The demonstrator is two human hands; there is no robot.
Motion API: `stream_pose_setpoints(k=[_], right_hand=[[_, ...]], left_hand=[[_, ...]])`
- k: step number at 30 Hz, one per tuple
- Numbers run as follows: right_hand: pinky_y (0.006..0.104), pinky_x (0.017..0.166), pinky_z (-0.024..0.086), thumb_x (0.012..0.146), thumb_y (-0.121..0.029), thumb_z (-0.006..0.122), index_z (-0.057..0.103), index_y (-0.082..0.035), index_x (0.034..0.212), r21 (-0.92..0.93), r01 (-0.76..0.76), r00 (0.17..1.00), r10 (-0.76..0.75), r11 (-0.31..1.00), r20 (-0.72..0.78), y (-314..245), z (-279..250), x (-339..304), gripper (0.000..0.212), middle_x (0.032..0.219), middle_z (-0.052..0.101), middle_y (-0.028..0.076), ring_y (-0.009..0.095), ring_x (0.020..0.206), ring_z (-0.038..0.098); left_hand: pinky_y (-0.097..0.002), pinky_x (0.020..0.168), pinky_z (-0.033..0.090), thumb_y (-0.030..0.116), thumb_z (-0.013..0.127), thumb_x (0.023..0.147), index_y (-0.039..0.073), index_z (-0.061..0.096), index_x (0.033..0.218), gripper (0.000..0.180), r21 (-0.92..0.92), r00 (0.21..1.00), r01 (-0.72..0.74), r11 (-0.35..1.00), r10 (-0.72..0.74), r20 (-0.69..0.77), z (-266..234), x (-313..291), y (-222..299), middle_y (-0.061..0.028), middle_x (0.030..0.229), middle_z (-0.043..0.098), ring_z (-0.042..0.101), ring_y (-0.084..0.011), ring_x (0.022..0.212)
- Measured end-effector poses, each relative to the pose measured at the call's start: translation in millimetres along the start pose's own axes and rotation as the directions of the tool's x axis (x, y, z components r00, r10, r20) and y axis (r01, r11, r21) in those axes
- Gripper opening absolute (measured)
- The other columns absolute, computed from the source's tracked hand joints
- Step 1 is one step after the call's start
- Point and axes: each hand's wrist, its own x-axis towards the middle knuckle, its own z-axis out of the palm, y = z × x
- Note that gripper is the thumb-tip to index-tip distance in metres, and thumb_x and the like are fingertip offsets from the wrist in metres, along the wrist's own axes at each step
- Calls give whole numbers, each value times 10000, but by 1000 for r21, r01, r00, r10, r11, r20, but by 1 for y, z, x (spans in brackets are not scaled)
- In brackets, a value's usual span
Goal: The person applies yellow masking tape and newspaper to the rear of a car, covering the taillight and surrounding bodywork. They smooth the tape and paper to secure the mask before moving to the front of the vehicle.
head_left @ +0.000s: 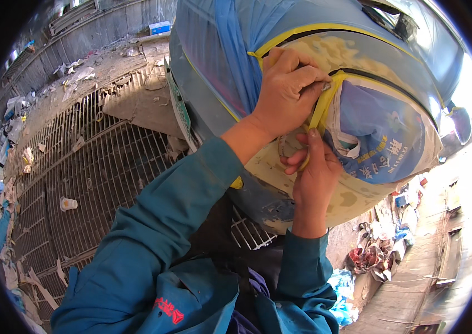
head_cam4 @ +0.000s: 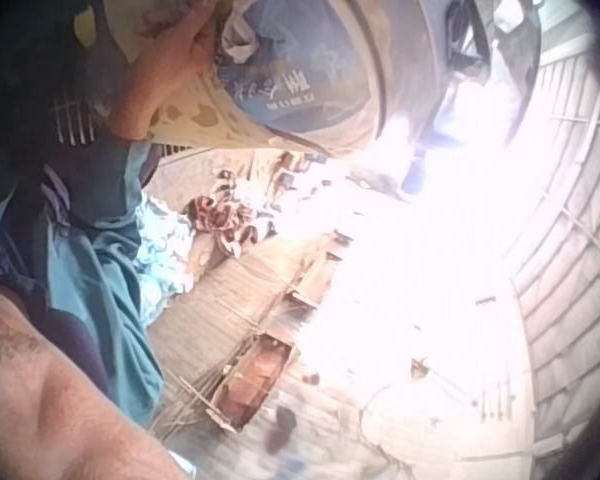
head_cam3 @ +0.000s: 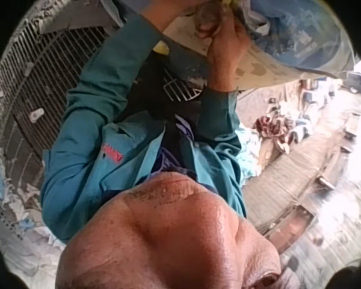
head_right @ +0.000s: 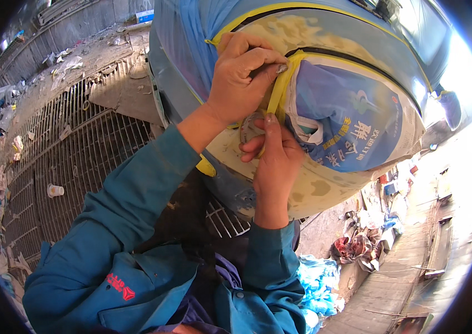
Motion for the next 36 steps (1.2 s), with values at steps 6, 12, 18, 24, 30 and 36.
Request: stream_pose_setpoints(k=[6, 12, 18, 24, 30, 36], right_hand=[[291, 517, 510, 1160, -347, 741, 799, 83, 1086, 65, -29, 999, 31, 997, -35, 5, 3, 5, 440, 652, 687, 92, 177, 495, 627], [293, 511, 513, 1152, -342, 753, 798, 65, 1059, 72, -40, 997, 44, 997, -56, 7, 5, 7, 420, 636, 675, 80, 171, 472, 610], [292, 501, 471, 1149, -366, 757, 796, 58, 1056, 84, -82, 994, 88, 993, -70, 8, 6, 8, 435, 622, 654, 67, 165, 468, 587], [289, 498, 455, 1145, -393, 765, 796, 59, 1056, 66, -95, 993, 99, 993, -67, 9, 7, 8, 462, 613, 638, 67, 155, 473, 575], [285, 486, 449, 1141, -401, 776, 797, 59, 1039, 69, -75, 994, 81, 995, -73, 13, 8, 8, 471, 621, 656, 78, 149, 462, 570], [292, 478, 458, 1148, -400, 765, 800, 51, 1023, 46, -67, 994, 71, 997, -84, 11, 9, 9, 470, 626, 676, 95, 154, 462, 582]], left_hand=[[-439, 980, 508, 25, 897, 868, 121, 886, 1056, 211, 39, 999, -26, 999, 26, -21, -3, 9, -3, -36, 1123, 741, 626, -297, 1103], [-473, 1039, 457, 122, 920, 855, 159, 906, 1120, 268, 49, 975, -199, 979, 193, 114, -6, 4, -16, -7, 1147, 734, 617, -294, 1127], [-454, 1085, 423, 187, 920, 880, 208, 901, 1334, 454, 86, 960, -213, 973, 192, 206, -17, -6, -18, 34, 1227, 725, 570, -294, 1172], [-437, 1116, 396, 288, 934, 873, 248, 897, 1352, 482, 127, 922, -304, 944, 259, 287, -22, 0, -27, 65, 1296, 709, 536, -284, 1228], [-417, 1108, 423, 303, 977, 867, 269, 872, 1429, 573, 108, 892, -374, 921, 326, 313, -28, 11, -35, 4, 1306, 706, 577, -269, 1245], [-466, 1172, 384, 412, 978, 846, 294, 853, 1454, 631, 103, 873, -341, 934, 274, 404, -39, 15, -30, 15, 1393, 681, 554, -279, 1320]])
